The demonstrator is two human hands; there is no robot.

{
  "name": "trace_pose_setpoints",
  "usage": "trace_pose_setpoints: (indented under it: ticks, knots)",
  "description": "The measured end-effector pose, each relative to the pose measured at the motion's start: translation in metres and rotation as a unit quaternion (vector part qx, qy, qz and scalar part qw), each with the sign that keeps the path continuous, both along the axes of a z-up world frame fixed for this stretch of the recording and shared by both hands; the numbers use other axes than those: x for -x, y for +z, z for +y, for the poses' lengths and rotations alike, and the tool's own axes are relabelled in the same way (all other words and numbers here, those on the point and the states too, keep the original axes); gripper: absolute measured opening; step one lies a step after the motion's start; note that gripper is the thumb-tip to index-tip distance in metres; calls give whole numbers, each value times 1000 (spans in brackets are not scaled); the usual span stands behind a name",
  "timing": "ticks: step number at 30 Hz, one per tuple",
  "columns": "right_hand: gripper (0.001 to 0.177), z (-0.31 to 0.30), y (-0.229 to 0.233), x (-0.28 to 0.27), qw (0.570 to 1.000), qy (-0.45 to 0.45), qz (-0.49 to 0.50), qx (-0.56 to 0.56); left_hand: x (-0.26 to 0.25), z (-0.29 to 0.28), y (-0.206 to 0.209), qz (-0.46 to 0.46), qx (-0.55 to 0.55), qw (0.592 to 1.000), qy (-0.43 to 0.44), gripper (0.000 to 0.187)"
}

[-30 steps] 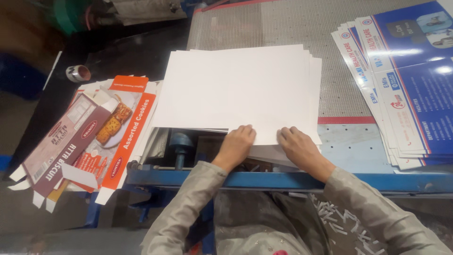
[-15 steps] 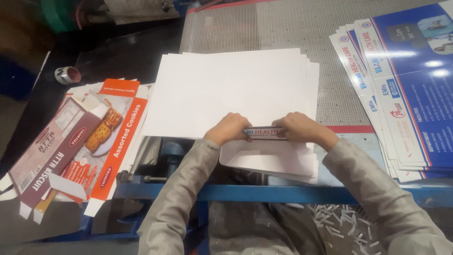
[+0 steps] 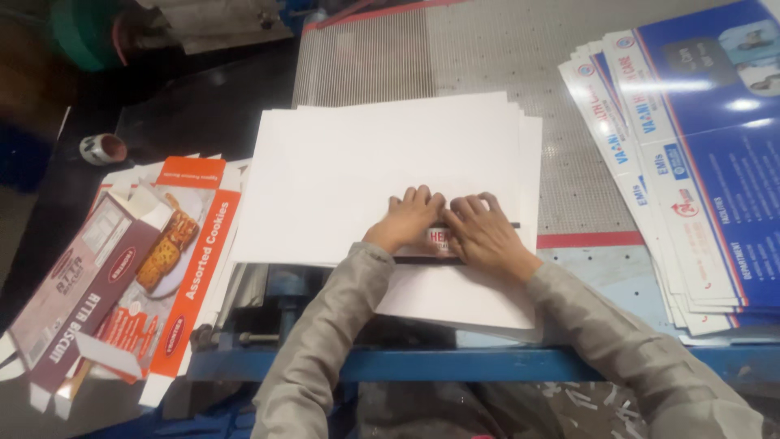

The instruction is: The person folds white paper sheets in half and then folds the edges inward to create a crease. They repeat this process for multiple sheets, stacking the finished folded papers on the table.

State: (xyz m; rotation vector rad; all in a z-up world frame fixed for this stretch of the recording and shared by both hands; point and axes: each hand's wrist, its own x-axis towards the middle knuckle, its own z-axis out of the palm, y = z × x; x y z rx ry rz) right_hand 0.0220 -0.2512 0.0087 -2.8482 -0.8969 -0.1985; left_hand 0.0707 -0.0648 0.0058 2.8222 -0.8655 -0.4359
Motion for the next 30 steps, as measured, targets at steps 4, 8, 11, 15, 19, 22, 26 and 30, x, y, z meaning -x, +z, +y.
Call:
trace_pose_setpoints:
  ticks: [4, 8, 11, 15, 19, 22, 26, 30]
  knots:
    - [55, -4, -16, -2, 998, 12, -46, -51, 18, 10, -46, -223, 225, 945, 81, 49]
    - [54, -9, -27, -3, 995, 66, -59, -37, 38, 46, -63, -274, 159, 923, 221, 31]
    - [65, -2, -30, -9, 988, 144, -63, -9, 31, 55, -56, -298, 125, 924, 207, 32]
    - [68, 43, -44, -21, 983, 176, -59, -13, 33, 45, -62, -304, 122, 924, 198, 39]
    - [83, 89, -54, -25, 986, 147, -78, 6, 28, 52, -72, -290, 152, 920, 215, 44]
    - [81, 92, -58, -27, 978, 171, -105, -56, 24, 53, -74, -294, 152, 922, 202, 44]
    - [63, 47, -47, -22, 981, 182, -46, -38, 32, 60, -59, -270, 129, 932, 203, 38]
    - [66, -18, -26, -23, 995, 99, -18, -23, 34, 54, -52, -266, 107, 935, 206, 36]
